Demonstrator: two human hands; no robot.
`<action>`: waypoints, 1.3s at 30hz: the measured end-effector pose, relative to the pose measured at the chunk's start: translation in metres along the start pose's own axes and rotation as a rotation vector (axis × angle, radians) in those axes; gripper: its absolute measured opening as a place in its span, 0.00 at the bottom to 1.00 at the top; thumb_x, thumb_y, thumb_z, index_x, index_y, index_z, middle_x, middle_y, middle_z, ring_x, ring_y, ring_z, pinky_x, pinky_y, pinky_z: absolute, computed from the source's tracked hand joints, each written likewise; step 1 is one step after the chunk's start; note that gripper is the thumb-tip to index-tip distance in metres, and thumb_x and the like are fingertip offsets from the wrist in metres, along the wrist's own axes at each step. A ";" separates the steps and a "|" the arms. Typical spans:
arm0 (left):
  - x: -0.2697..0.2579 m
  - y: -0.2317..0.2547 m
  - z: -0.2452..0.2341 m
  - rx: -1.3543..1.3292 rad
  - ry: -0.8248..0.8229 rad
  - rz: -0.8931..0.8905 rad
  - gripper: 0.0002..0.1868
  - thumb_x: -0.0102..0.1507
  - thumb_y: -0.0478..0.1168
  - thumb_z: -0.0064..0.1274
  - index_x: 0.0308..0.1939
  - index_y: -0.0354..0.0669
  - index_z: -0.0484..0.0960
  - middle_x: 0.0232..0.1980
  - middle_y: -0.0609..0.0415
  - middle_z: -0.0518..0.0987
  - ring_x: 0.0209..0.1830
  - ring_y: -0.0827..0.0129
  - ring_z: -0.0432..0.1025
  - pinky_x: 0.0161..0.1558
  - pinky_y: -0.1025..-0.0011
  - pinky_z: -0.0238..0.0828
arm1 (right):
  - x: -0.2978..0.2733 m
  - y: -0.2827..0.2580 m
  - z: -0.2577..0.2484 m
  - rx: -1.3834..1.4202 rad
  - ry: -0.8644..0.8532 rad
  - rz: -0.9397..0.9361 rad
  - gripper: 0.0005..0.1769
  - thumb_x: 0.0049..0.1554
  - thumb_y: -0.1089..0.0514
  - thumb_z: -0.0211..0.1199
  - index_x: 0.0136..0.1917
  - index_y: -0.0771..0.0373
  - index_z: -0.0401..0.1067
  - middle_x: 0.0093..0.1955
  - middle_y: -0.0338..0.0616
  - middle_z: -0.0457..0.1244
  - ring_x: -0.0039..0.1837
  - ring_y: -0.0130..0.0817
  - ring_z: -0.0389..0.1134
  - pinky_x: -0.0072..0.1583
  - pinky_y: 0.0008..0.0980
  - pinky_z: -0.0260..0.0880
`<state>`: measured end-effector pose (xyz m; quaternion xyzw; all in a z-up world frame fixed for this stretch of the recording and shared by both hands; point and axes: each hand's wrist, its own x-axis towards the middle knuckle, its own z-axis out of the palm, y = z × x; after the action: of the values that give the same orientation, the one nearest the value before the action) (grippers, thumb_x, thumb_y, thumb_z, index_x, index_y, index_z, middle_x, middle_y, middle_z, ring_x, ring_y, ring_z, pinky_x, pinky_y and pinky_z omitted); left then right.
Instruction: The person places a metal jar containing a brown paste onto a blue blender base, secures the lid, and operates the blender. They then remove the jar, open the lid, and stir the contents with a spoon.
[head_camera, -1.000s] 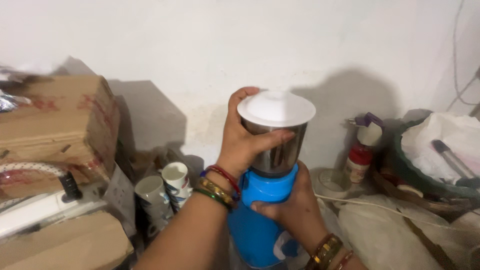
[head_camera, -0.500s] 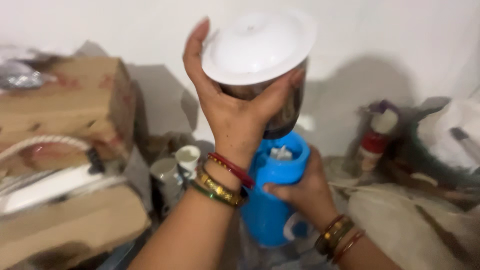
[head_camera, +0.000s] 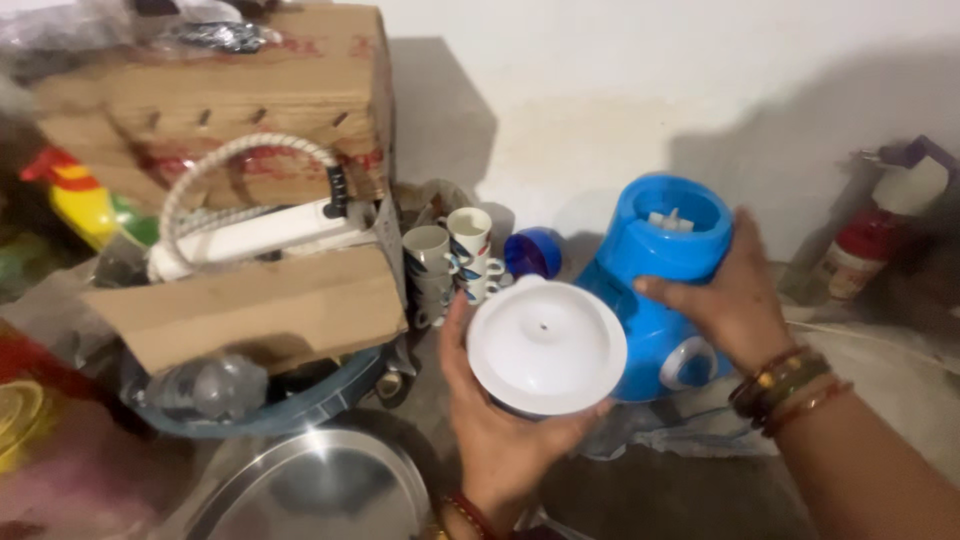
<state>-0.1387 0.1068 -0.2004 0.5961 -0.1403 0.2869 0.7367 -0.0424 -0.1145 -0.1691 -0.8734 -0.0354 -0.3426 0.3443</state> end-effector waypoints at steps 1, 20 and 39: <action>-0.003 -0.007 0.000 -0.078 -0.005 0.000 0.71 0.39 0.36 0.78 0.78 0.39 0.45 0.68 0.41 0.74 0.65 0.58 0.75 0.65 0.61 0.75 | -0.007 -0.006 -0.002 -0.129 0.121 -0.172 0.70 0.47 0.42 0.84 0.81 0.80 0.42 0.78 0.75 0.48 0.76 0.66 0.55 0.72 0.50 0.57; -0.038 -0.061 -0.017 0.062 0.095 0.051 0.66 0.51 0.33 0.69 0.81 0.36 0.35 0.72 0.40 0.68 0.68 0.57 0.71 0.65 0.61 0.70 | -0.067 -0.126 0.032 -0.288 -0.669 -0.206 0.61 0.43 0.31 0.69 0.81 0.58 0.51 0.77 0.66 0.49 0.74 0.62 0.50 0.72 0.47 0.53; -0.015 -0.076 -0.049 0.113 -0.070 -0.047 0.73 0.45 0.37 0.73 0.80 0.35 0.33 0.68 0.38 0.74 0.65 0.58 0.75 0.61 0.67 0.75 | -0.057 -0.113 0.040 0.007 -0.613 -0.763 0.41 0.45 0.42 0.71 0.71 0.52 0.70 0.79 0.53 0.54 0.80 0.58 0.48 0.73 0.60 0.43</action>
<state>-0.1118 0.1401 -0.2815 0.6495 -0.1355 0.2562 0.7030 -0.0963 0.0067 -0.1605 -0.8576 -0.4539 -0.1714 0.1706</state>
